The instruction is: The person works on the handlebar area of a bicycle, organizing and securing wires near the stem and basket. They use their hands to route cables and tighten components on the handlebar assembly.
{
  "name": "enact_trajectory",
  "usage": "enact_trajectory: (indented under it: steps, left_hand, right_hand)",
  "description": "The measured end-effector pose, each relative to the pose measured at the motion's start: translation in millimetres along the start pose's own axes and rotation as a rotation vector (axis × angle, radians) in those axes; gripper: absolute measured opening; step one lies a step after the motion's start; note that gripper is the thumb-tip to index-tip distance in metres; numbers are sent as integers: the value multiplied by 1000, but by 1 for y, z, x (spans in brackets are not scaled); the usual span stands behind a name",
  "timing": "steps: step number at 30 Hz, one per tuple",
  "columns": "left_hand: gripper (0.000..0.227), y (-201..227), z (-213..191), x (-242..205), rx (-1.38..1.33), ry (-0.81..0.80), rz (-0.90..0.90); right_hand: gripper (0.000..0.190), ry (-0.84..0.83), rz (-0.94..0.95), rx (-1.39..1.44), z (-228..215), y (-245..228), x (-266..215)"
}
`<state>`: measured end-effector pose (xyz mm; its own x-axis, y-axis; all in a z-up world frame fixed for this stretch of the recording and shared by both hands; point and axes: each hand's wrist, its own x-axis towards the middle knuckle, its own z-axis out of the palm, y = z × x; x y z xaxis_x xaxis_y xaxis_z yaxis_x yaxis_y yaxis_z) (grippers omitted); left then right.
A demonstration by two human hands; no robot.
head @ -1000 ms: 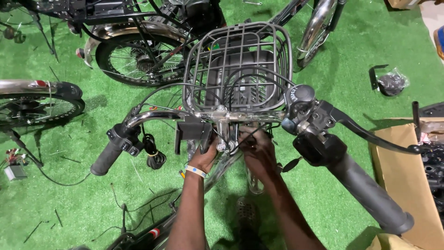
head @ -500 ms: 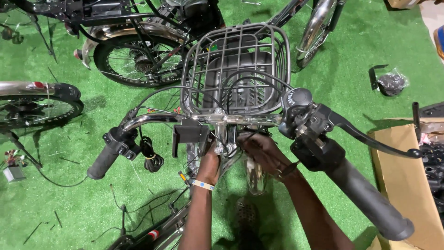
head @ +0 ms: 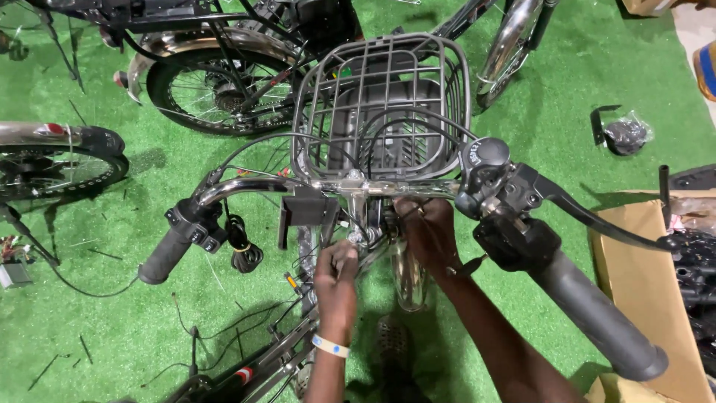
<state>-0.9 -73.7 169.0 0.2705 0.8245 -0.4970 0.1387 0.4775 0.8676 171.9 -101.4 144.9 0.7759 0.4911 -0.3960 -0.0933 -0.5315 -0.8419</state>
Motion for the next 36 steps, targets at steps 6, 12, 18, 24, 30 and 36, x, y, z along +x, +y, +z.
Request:
enact_trajectory:
  steps: [6,12,18,24,30,36]
  left_hand:
    - [14,-61,16,-47,-220,131,-273]
    - [35,7,50,-54,141,-117,-379]
    - [50,-52,43,-45,82,-46,-149]
    - [20,-156,-5,-39,448,-134,192]
    - [34,-296,-48,-92,1355,-901,-394]
    - [23,-268,-65,-79,978,-743,-285]
  right_hand:
    - [31,65,160,258,-14,20,-96]
    - [32,-82,956,817,-5,329,-156]
    - [32,-293,265,-822,10,242,-156]
    - [28,-59,-112,-378,-6,81,-87]
    - [53,1,-50,-112,26,-30,-110]
    - [31,290,-267,-158,18,62,-134]
